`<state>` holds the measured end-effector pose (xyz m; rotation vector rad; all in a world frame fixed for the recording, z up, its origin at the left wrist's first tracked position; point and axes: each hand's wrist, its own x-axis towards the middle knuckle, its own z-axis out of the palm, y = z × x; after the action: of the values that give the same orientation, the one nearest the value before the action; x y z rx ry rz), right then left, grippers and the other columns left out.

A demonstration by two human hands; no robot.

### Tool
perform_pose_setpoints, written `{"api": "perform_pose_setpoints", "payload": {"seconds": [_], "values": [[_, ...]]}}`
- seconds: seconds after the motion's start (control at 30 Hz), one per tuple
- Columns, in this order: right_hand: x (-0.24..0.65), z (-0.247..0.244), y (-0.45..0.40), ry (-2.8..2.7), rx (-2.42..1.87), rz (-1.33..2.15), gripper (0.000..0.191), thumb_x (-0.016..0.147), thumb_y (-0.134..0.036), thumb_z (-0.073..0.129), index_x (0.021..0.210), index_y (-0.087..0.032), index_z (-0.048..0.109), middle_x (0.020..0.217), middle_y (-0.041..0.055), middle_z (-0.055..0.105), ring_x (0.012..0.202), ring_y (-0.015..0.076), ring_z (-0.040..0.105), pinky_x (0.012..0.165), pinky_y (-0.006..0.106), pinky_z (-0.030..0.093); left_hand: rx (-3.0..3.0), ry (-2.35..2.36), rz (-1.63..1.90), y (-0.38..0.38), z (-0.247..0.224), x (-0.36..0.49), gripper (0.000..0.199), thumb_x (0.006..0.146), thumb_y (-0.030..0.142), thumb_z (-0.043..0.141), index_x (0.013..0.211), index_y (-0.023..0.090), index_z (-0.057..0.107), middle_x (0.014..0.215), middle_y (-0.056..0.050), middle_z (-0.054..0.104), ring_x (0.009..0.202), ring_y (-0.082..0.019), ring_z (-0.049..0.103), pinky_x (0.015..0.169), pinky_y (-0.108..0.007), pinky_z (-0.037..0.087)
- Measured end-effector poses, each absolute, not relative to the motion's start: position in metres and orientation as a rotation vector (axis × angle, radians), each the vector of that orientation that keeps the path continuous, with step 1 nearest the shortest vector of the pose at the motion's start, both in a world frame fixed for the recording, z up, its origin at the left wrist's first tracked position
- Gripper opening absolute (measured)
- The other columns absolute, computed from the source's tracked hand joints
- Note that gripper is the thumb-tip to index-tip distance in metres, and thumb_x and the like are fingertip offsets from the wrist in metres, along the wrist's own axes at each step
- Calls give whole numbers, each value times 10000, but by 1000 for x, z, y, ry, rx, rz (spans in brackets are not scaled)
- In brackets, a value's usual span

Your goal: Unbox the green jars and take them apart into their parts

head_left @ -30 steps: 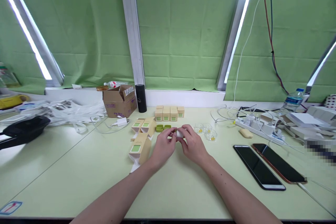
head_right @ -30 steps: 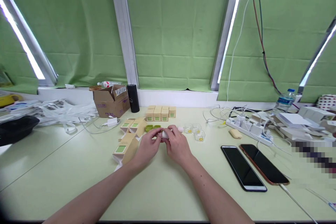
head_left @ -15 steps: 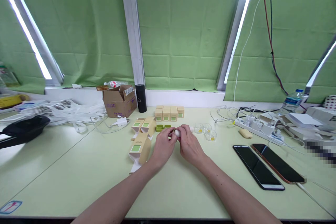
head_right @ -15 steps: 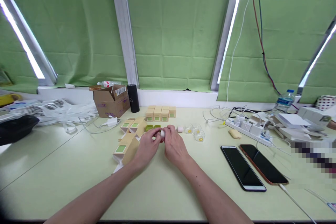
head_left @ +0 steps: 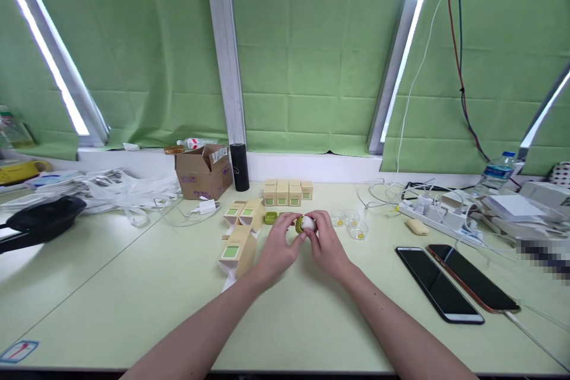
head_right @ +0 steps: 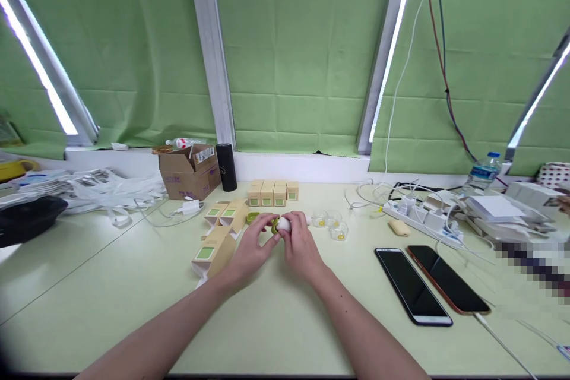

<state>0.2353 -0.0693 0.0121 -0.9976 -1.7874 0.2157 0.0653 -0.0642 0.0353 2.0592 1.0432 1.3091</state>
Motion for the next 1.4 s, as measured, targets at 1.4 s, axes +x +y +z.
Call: {"api": "perform_pose_setpoints", "payload": {"seconds": [1.4], "values": [[236, 36, -70, -922, -579, 1314, 479, 660, -352, 942, 1084, -261, 737, 933, 9, 712, 892, 192, 694, 847, 379, 604, 1393, 908, 1579, -53, 32, 70, 502, 865, 362, 726, 1296, 161, 568, 1308, -160, 684, 1227, -258, 673, 1103, -432, 527]]}}
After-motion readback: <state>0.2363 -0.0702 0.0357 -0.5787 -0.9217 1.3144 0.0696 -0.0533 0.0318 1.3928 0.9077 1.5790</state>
